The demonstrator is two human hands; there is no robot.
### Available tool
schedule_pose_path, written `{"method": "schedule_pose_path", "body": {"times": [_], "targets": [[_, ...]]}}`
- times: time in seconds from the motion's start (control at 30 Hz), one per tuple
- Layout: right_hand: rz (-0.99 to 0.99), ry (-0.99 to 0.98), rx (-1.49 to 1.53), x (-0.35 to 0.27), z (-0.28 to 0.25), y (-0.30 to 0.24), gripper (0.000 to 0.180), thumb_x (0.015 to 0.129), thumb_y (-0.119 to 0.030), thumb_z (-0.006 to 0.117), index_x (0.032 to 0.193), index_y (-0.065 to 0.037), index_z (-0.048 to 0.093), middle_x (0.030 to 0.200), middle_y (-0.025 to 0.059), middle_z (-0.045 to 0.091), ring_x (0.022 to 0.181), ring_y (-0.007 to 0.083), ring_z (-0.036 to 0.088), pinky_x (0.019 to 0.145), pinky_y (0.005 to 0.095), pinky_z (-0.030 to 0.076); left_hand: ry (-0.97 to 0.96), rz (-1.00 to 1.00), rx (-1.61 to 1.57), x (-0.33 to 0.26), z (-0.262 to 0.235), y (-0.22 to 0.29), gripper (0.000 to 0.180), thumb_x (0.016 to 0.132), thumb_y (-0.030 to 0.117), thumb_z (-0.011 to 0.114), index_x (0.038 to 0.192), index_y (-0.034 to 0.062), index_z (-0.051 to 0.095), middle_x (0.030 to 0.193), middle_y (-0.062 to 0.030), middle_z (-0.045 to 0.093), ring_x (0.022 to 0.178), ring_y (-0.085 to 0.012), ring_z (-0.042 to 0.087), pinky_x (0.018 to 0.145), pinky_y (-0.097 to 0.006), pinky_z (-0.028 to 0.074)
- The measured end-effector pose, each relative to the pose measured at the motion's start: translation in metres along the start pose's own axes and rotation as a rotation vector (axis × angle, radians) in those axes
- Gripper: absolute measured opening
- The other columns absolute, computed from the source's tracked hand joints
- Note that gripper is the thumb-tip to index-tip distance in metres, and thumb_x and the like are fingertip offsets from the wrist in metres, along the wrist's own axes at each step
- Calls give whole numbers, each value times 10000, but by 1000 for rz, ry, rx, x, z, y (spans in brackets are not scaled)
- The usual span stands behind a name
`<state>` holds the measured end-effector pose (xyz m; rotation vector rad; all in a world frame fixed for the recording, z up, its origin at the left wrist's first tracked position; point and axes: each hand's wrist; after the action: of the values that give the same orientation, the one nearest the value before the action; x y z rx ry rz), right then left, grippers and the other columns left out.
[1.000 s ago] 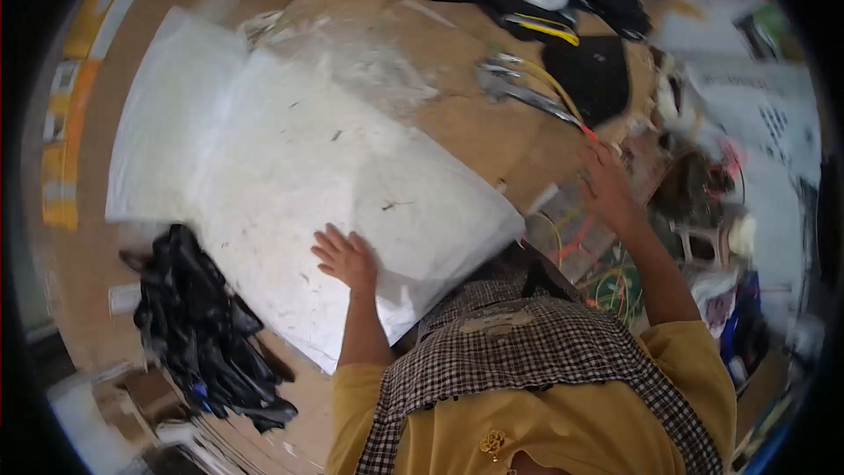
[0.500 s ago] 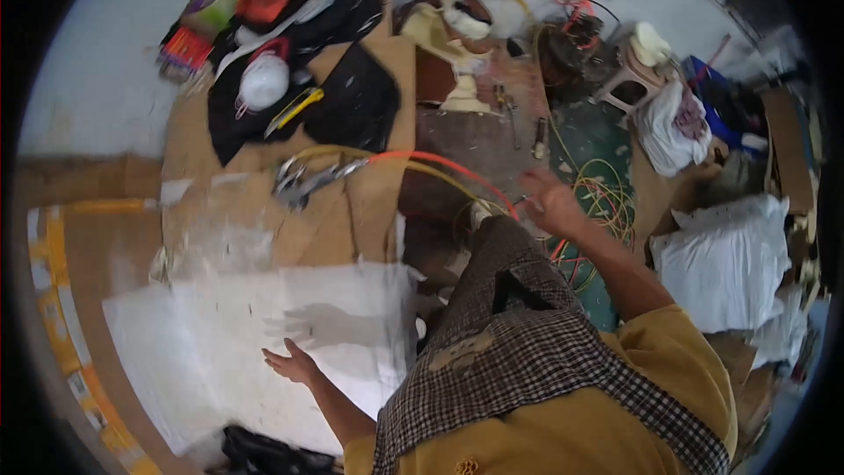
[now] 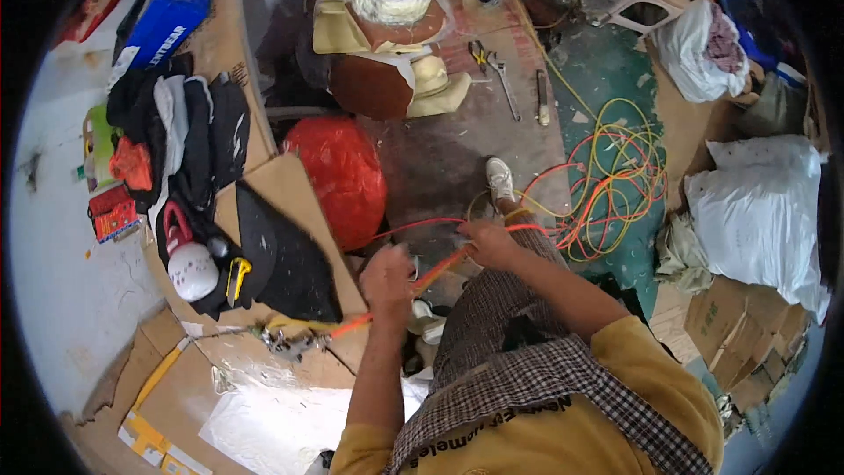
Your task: Organizing foam and covers for bicycle seats on a factory workbench.
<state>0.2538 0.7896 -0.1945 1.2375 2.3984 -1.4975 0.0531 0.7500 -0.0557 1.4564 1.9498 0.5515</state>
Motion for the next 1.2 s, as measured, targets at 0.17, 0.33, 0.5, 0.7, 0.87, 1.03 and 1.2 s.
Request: {"method": "schedule_pose_path", "body": {"times": [0.17,0.33,0.5,0.7,0.87,1.03,1.2], "targets": [[270,122,287,44,24,100,337,746,-125,572,1074,-46,564,880,173,620,824,311,614,720,385,492,-1,-578,-498,149,156,-59,216,861,208,533,786,6,512,645,-57,543,608,-129,535,581,-284,435],[524,264,482,67,47,206,290,781,-137,563,1049,-25,566,729,149,608,680,269,609,631,350,485,133,-508,91,215,280,-229,253,828,246,534,980,44,537,877,-131,626,864,-301,587,849,-392,425],[309,32,656,126,41,167,323,777,-54,593,1094,-28,534,861,115,588,757,204,602,652,331,472,534,-241,1142,191,127,-599,179,818,132,466,816,59,630,784,-129,619,764,-264,604,647,-434,490],[194,-202,643,131,1,148,410,731,-1,628,1121,-12,503,897,119,579,841,225,588,741,332,460,545,-474,331,86,250,-754,213,830,172,459,931,42,594,864,-107,617,764,-235,595,650,-381,487],[213,-270,599,151,5,159,399,728,4,617,1111,-11,505,906,122,586,849,242,589,737,334,460,666,-579,-443,38,280,-807,296,843,212,452,1047,24,558,944,-85,616,765,-206,586,653,-329,484],[312,-257,553,157,-7,151,373,714,4,611,1077,-7,523,938,148,576,823,260,589,733,339,463,732,-608,-917,56,247,-855,356,850,233,449,1116,14,538,995,-74,614,768,-191,581,656,-299,482],[338,-383,478,160,-1,156,371,702,-2,611,1064,-7,529,1055,211,538,947,344,555,796,407,444,817,-737,-997,72,272,-873,349,847,220,453,1113,14,545,1009,-86,610,785,-202,582,662,-306,482]]}}
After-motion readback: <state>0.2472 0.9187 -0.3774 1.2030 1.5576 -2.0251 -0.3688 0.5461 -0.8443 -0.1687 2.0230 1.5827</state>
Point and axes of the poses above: each hand's wrist, its own x-axis towards the middle knuckle, its own z-axis out of the palm, y = z × x
